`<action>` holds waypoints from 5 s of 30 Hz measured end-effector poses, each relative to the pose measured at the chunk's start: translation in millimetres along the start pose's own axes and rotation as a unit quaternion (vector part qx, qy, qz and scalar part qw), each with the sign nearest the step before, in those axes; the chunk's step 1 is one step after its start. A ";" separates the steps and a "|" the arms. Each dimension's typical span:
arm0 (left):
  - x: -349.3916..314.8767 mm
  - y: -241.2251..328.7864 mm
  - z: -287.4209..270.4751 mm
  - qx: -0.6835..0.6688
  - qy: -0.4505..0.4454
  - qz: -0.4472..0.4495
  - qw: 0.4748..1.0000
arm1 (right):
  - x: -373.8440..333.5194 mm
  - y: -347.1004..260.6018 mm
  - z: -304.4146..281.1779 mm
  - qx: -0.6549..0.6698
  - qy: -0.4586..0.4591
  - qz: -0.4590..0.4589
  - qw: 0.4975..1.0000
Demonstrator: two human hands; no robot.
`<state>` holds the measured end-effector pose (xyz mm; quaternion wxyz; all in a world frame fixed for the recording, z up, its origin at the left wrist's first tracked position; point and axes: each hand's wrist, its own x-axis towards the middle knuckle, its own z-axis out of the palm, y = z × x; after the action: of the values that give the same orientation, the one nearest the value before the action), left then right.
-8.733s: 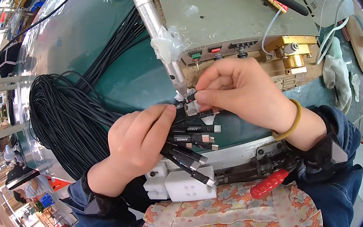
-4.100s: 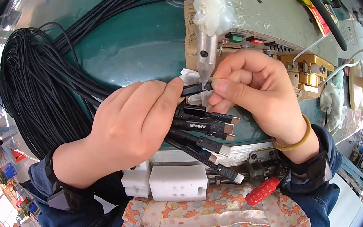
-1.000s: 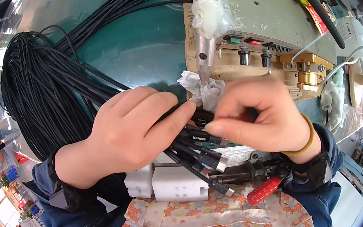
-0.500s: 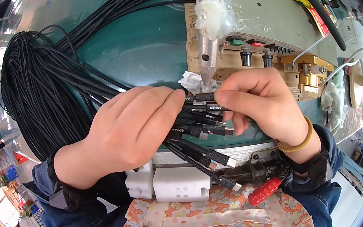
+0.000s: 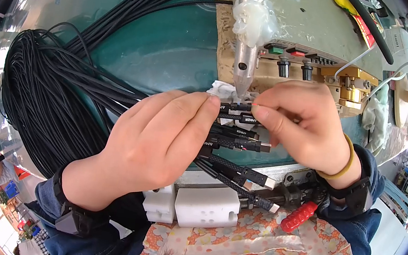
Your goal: The person places a cable into a fixture, pulls a lever, and then applies a substance to the connector from a dispenser. After removing the cable, the person presses the treated area with their fingers to secure it.
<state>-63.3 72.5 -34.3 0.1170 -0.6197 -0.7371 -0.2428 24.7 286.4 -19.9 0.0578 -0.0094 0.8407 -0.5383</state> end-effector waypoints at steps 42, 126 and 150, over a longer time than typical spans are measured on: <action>-1.7 7.2 -12.7 -0.071 -0.083 -0.058 0.992 | 5.2 -4.7 0.0 0.211 -0.143 0.208 0.944; 6.9 16.0 -13.9 -0.143 -0.109 -0.143 0.973 | -5.0 -8.1 -15.8 0.052 -0.186 -0.069 0.979; 4.3 16.2 -8.8 -0.049 -0.057 -0.159 0.984 | 11.1 -1.4 0.0 0.245 -0.106 0.187 0.945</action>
<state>-49.6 73.6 -21.3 0.0043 -0.5122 -0.8189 -0.2590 13.5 285.0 -19.6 0.2465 0.1052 0.6587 -0.7031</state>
